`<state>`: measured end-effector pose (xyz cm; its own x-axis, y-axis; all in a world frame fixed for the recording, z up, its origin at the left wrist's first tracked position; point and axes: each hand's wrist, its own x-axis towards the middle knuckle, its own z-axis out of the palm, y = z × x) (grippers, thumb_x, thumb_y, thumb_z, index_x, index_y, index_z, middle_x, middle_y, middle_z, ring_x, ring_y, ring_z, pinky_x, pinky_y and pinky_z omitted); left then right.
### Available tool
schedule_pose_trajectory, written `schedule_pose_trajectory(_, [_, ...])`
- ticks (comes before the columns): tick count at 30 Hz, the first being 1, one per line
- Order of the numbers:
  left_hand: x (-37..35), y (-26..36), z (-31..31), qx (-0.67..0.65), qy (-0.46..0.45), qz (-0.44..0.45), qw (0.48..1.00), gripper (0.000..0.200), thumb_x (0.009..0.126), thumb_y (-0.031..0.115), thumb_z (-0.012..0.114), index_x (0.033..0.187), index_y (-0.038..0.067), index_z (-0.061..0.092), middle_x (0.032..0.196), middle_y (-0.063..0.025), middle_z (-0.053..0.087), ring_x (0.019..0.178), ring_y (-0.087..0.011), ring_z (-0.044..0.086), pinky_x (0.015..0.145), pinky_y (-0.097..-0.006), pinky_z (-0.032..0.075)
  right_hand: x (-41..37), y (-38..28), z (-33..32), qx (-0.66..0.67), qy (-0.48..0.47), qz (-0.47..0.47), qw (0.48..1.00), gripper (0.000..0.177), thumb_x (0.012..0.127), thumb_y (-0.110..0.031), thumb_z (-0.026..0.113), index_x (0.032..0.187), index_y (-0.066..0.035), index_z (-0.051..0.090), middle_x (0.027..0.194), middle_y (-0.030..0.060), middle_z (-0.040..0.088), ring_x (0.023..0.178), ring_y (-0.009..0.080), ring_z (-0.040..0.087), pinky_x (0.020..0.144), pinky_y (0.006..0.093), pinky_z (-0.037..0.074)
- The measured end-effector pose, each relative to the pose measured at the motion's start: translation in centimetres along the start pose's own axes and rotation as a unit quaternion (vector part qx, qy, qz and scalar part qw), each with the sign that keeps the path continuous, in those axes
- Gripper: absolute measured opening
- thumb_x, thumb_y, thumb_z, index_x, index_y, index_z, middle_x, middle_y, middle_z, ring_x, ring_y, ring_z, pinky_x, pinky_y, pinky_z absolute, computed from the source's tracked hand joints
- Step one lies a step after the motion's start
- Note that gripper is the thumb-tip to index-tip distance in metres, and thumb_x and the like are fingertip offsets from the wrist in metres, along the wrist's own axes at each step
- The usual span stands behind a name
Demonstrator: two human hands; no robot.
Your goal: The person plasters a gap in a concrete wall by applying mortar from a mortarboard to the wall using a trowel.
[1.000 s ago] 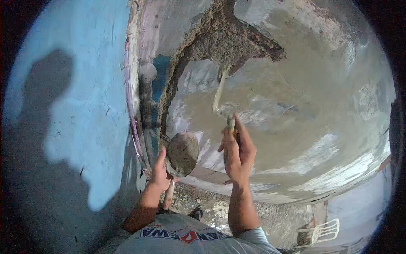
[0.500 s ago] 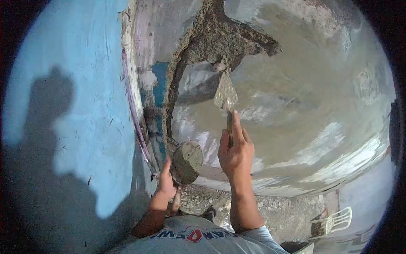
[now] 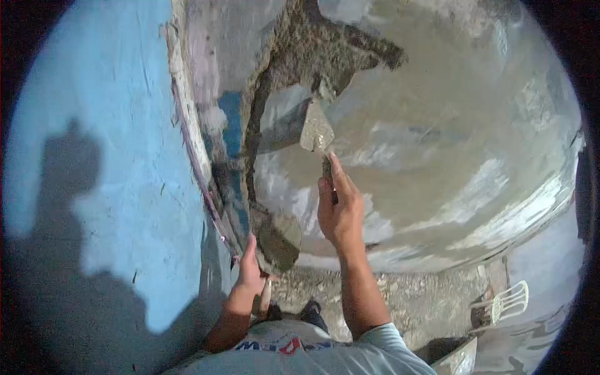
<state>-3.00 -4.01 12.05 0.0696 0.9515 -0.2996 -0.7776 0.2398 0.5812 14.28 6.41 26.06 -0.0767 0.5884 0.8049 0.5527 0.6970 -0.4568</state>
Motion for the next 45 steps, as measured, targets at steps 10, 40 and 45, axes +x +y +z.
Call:
schedule_pose_trajectory(10, [0.9, 3.3, -4.0, 0.042, -0.067, -0.018, 0.997, 0.070, 0.100, 0.064, 0.050, 0.147, 0.012, 0.051, 0.131, -0.0039, 0.066, 0.114, -0.0199, 0.067, 0.075, -0.0362, 0.054, -11.6, -0.7, -7.3, 0.231, -0.262, 0.434, 0.830, 0.036, 0.100, -0.019, 0.068, 0.128, 0.003, 0.062, 0.087, 0.0083, 0.070, 0.077, 0.0112, 0.063, 0.067, 0.0298, 0.052])
schedule_pose_trajectory(40, [1.2, 0.1, -4.7, 0.052, 0.100, 0.136, 0.984, 0.064, 0.093, 0.046, 0.074, 0.138, 0.004, 0.056, 0.130, -0.0122, 0.062, 0.115, -0.0233, 0.062, 0.094, -0.0422, 0.052, -21.9, -3.9, 0.7, 0.483, -0.234, 0.567, 0.624, 0.039, 0.109, -0.034, 0.049, 0.093, 0.000, 0.058, 0.079, 0.0126, 0.063, 0.050, 0.0179, 0.056, 0.044, 0.0301, 0.045])
schedule_pose_trajectory(45, [-0.1, 1.6, -2.7, 0.001, 0.124, 0.035, 0.992, 0.056, 0.093, 0.053, 0.071, 0.131, 0.012, 0.060, 0.115, -0.0033, 0.068, 0.096, -0.0162, 0.065, 0.066, -0.0354, 0.048, -21.8, -3.6, -0.4, 0.539, -0.184, 0.523, 0.634, 0.030, 0.109, -0.030, 0.048, 0.104, -0.002, 0.058, 0.087, 0.0129, 0.065, 0.056, 0.0185, 0.058, 0.044, 0.0297, 0.046])
